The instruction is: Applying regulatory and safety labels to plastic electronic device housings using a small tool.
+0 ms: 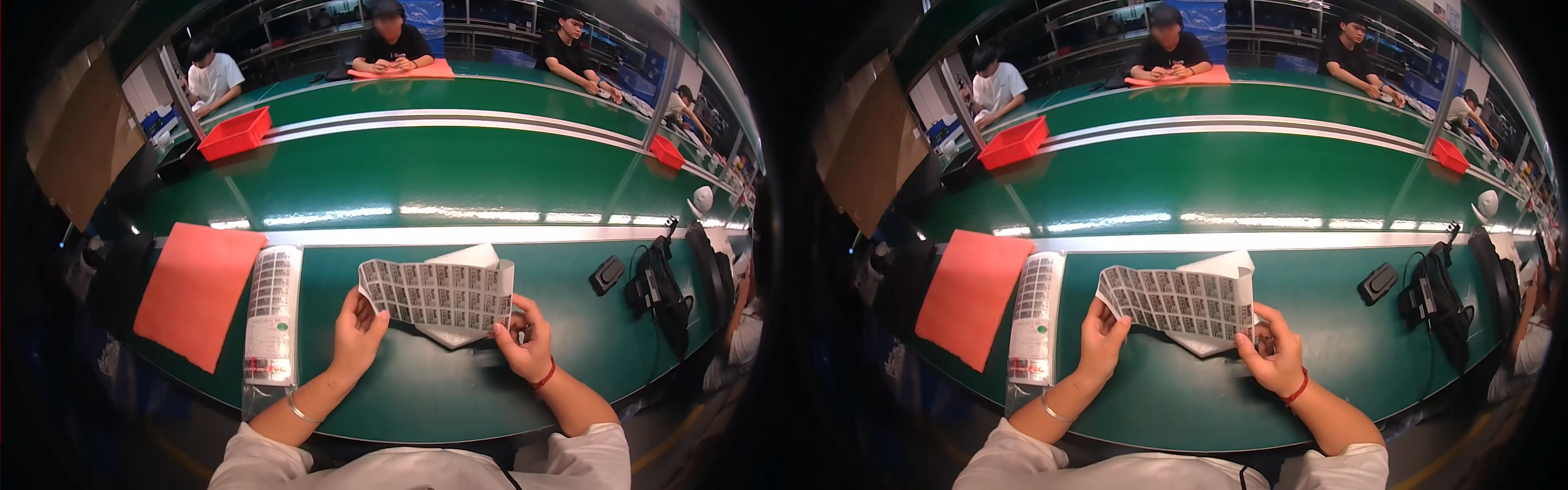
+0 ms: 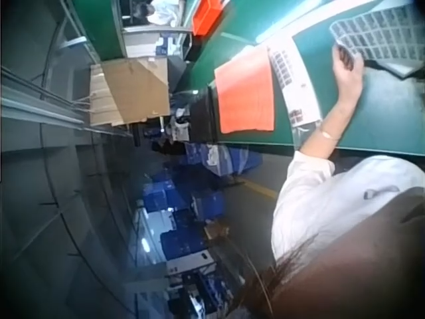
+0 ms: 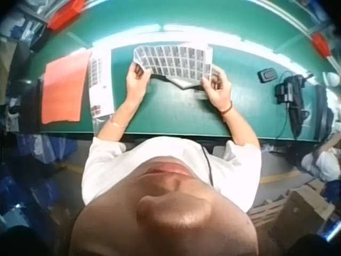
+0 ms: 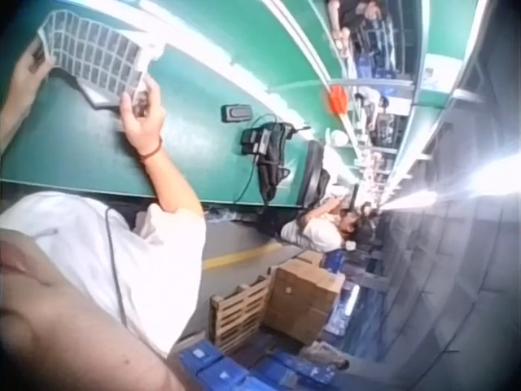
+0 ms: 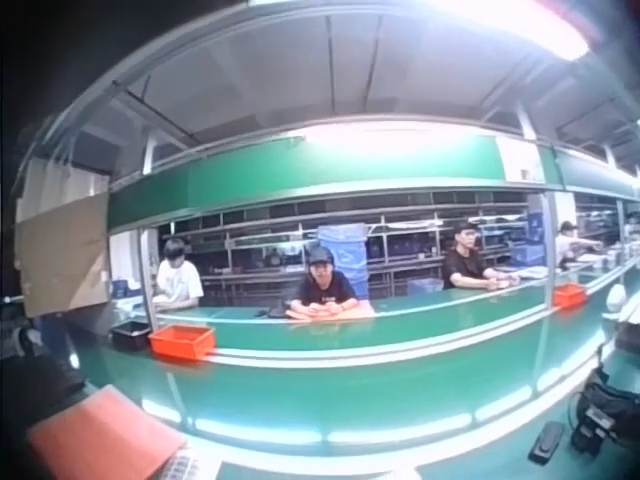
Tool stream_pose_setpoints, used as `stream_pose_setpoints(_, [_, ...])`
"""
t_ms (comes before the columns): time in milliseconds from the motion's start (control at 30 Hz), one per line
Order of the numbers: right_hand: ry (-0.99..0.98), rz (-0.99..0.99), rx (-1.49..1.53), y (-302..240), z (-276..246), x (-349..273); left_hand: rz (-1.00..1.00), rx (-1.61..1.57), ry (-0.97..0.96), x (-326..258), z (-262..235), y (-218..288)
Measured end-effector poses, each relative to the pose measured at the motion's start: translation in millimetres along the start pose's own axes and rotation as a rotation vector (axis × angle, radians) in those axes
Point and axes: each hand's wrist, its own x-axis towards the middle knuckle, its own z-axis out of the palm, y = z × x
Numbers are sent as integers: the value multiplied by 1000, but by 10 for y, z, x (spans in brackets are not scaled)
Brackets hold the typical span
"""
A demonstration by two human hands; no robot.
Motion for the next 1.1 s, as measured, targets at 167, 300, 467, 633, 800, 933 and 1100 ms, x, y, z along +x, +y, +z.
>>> stream_pose_setpoints(167, [-16, 68, 66, -34, 66, 0, -30, -6, 88, -48, -69, -112])
stream_pose_setpoints(300, [-37, 71, 61, 26, 66, -41, -10, 11, 109, -33, -136, -179])
stream_pose_setpoints(467, [-19, 69, 114, 2, 97, -47, -152, -92, 178, -52, -109, -70])
stream_pose_setpoints(633, [-38, 76, 138, 22, 69, -29, -132, -130, 155, -22, -88, -93])
stream_pose_setpoints(800, [-78, 65, 119, 50, 51, -56, -191, -153, 186, -35, 7, 64])
stream_pose_setpoints(933, [-121, 93, 102, 36, 35, -71, -141, -305, 130, -18, -107, -167])
stream_pose_setpoints(1100, [-173, 118, 150, -45, 30, -37, -157, -300, 85, -45, -46, -13])
